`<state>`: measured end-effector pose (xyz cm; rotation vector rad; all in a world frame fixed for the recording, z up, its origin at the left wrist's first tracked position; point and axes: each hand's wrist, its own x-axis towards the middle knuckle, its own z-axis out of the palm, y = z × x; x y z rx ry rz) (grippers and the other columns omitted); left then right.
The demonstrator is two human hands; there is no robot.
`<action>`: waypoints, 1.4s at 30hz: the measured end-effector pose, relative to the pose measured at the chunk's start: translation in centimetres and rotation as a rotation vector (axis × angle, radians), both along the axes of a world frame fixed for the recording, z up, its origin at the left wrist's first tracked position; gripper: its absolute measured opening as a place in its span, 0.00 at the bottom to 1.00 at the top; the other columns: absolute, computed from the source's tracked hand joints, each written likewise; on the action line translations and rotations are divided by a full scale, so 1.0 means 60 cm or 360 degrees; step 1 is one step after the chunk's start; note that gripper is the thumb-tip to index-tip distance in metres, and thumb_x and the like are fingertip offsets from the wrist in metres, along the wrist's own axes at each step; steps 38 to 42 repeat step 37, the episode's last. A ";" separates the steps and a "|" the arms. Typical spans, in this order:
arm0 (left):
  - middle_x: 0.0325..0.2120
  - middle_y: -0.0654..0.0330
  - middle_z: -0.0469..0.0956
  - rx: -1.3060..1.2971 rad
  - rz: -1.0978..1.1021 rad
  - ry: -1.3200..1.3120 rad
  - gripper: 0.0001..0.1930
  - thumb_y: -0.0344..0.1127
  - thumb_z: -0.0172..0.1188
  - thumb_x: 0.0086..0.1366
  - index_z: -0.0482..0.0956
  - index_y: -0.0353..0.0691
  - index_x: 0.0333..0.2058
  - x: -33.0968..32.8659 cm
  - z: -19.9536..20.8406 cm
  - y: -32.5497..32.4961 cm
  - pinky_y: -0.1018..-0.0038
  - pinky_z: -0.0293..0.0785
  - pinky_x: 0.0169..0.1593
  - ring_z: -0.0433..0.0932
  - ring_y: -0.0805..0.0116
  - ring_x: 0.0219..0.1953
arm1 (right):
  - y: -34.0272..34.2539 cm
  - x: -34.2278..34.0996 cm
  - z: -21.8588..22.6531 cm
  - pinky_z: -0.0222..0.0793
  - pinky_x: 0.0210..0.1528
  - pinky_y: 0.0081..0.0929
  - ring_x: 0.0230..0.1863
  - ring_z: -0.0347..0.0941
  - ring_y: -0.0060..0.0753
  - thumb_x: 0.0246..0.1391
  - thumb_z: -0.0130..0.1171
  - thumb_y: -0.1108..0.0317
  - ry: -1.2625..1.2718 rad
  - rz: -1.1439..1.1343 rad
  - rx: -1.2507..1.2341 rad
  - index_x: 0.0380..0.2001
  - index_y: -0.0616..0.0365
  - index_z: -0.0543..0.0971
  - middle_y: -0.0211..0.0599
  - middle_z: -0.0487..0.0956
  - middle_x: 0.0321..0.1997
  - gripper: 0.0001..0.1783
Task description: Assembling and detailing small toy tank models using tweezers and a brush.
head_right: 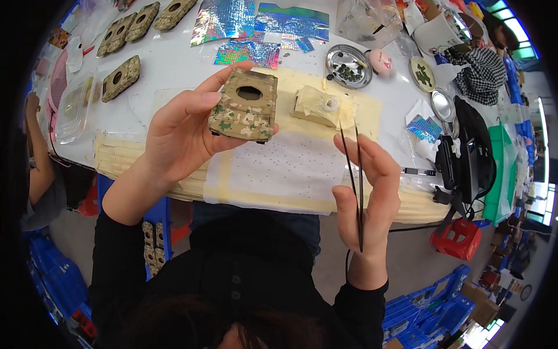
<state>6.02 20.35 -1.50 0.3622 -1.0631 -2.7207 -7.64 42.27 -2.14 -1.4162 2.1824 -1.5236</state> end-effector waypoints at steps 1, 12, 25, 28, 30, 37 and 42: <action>0.57 0.46 0.63 0.0000 0.0005 0.0001 0.30 0.35 0.41 0.64 0.48 0.37 0.64 0.000 0.000 0.001 0.61 0.70 0.58 0.68 0.39 0.55 | 0.002 0.008 -0.004 0.66 0.53 0.29 0.46 0.77 0.37 0.54 0.59 0.70 -0.0108 -0.0050 -0.0037 0.53 0.70 0.68 0.45 0.79 0.44 0.25; 0.57 0.46 0.63 -0.0053 0.0003 0.0018 0.30 0.35 0.42 0.64 0.48 0.36 0.64 -0.005 -0.007 -0.004 0.67 0.77 0.52 0.68 0.38 0.55 | 0.017 -0.042 -0.031 0.71 0.43 0.21 0.37 0.76 0.26 0.56 0.56 0.77 -0.1030 0.0329 0.0123 0.36 0.69 0.74 0.41 0.79 0.35 0.06; 0.56 0.44 0.63 -0.0027 0.0038 -0.0015 0.32 0.37 0.44 0.62 0.50 0.35 0.63 -0.007 -0.007 0.002 0.66 0.76 0.53 0.69 0.38 0.54 | 0.048 -0.024 -0.044 0.73 0.38 0.19 0.33 0.75 0.23 0.58 0.53 0.76 -0.0927 0.0289 0.0099 0.34 0.66 0.71 0.39 0.77 0.32 0.04; 0.56 0.44 0.63 -0.0028 0.0027 0.0000 0.32 0.37 0.44 0.62 0.50 0.35 0.63 -0.007 -0.009 0.000 0.66 0.77 0.53 0.69 0.38 0.54 | 0.047 -0.021 -0.044 0.72 0.38 0.18 0.33 0.75 0.22 0.58 0.53 0.76 -0.0902 0.0263 0.0085 0.34 0.66 0.71 0.39 0.77 0.32 0.03; 0.57 0.43 0.63 -0.0029 0.0031 -0.0003 0.32 0.37 0.44 0.62 0.50 0.35 0.63 -0.008 -0.009 0.001 0.67 0.77 0.52 0.69 0.38 0.54 | 0.046 -0.021 -0.045 0.72 0.38 0.18 0.32 0.75 0.22 0.59 0.53 0.76 -0.0898 0.0258 0.0080 0.33 0.66 0.71 0.39 0.77 0.32 0.03; 0.58 0.42 0.61 -0.0026 0.0027 0.0008 0.32 0.38 0.44 0.62 0.48 0.35 0.64 -0.008 -0.011 -0.001 0.66 0.78 0.51 0.69 0.38 0.54 | 0.046 -0.021 -0.046 0.72 0.38 0.18 0.32 0.75 0.22 0.59 0.53 0.75 -0.0888 0.0255 0.0101 0.34 0.66 0.71 0.39 0.77 0.32 0.04; 0.58 0.42 0.61 -0.0026 0.0027 0.0008 0.32 0.38 0.44 0.62 0.48 0.35 0.64 -0.008 -0.011 -0.001 0.66 0.78 0.51 0.69 0.38 0.54 | 0.046 -0.021 -0.046 0.72 0.38 0.18 0.32 0.75 0.22 0.59 0.53 0.75 -0.0888 0.0255 0.0101 0.34 0.66 0.71 0.39 0.77 0.32 0.04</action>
